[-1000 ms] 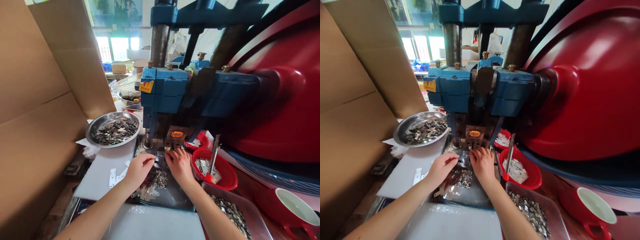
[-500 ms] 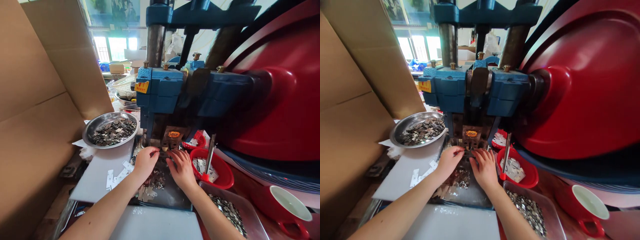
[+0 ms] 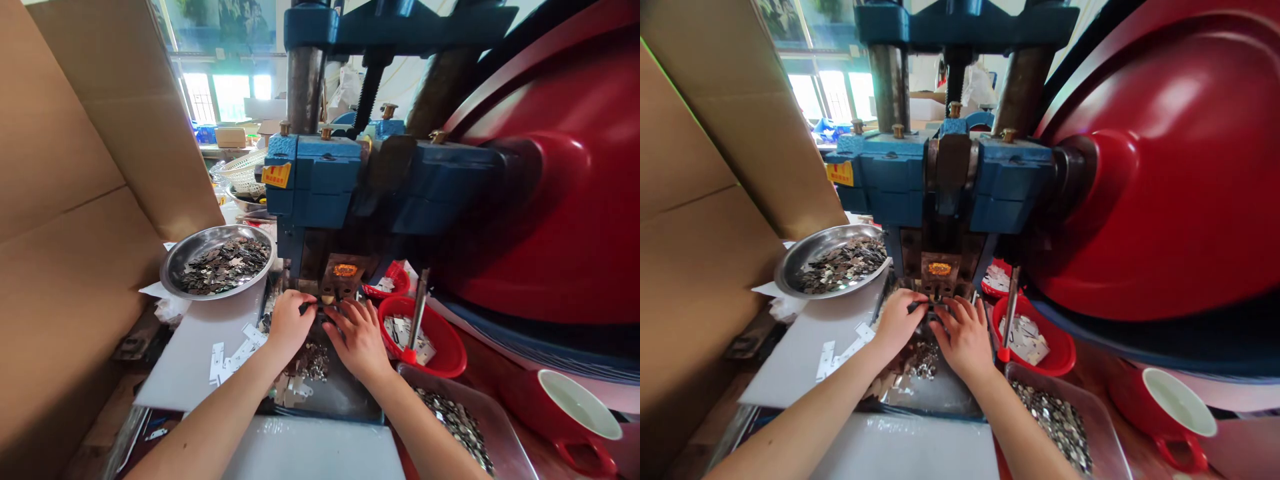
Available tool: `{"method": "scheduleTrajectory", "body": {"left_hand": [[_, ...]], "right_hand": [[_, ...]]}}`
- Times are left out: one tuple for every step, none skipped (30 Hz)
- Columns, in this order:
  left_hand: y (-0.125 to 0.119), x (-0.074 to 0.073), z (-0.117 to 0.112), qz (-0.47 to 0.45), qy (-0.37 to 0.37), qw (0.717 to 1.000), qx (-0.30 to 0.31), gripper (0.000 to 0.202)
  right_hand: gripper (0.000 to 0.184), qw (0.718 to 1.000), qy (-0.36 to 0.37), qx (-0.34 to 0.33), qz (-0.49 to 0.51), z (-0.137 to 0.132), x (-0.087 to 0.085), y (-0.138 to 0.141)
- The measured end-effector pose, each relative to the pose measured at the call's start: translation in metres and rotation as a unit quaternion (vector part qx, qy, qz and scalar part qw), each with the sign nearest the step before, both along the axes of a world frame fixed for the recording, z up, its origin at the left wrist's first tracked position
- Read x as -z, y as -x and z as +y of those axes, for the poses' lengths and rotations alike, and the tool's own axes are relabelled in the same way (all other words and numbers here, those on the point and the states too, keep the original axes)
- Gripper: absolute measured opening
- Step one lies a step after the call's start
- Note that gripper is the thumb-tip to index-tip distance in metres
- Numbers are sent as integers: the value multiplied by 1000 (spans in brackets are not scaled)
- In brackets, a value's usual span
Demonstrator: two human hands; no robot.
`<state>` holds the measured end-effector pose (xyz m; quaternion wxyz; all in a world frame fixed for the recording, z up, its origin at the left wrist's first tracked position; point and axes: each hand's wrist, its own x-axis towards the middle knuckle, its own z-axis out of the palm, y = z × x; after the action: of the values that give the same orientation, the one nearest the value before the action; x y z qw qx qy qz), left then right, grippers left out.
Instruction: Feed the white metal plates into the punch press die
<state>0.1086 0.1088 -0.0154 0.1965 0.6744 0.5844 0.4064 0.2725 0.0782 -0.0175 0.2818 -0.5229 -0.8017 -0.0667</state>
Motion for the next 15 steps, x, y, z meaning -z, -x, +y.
{"method": "scheduleTrajectory", "body": {"left_hand": [[1, 1, 0, -3, -2, 1000, 1, 12], [1, 1, 1, -6, -3, 1000, 4, 13], [1, 2, 1, -8, -4, 1000, 8, 13], [1, 3, 2, -9, -4, 1000, 13, 13], [1, 4, 2, -8, -4, 1000, 19, 14], [1, 4, 2, -7, -4, 1000, 24, 14], [0, 5, 3, -5, -4, 1000, 29, 15], [-1, 4, 4, -3, -3, 999, 34, 16], [-1, 4, 4, -3, -4, 999, 37, 18], [-2, 3, 4, -5, -5, 999, 37, 18], [-1, 1, 4, -9, -9, 999, 36, 18], [0, -1, 4, -16, -12, 999, 32, 18], [3, -3, 3, -23, -14, 999, 26, 17], [7, -6, 2, -30, -15, 999, 20, 17], [12, -8, 0, -36, -13, 999, 17, 17]], "right_hand": [[27, 1000, -1, -1, -9, -1, -1, 0], [27, 1000, -3, -2, -17, -2, -2, 0], [27, 1000, -5, -1, -24, -2, -3, 0], [27, 1000, -7, 0, -30, -3, -4, 1], [27, 999, -8, 3, -35, -3, -5, 3], [27, 999, -8, 7, -38, -3, -6, 4], [27, 999, -7, 11, -39, -2, -7, 6], [27, 999, -4, 13, -38, -1, -8, 7], [26, 999, -1, 13, -31, 0, -8, 8], [27, 1000, 4, 9, -17, 1, -8, 7], [28, 1000, 12, 3, 8, 1, -7, 4], [29, 999, 22, 2, 46, 0, -4, 0], [30, 994, 37, 10, 99, -3, -1, -7], [32, 984, 58, 31, 169, -8, 2, -15], [34, 964, 82, 59, 247, -15, 5, -23]]}}
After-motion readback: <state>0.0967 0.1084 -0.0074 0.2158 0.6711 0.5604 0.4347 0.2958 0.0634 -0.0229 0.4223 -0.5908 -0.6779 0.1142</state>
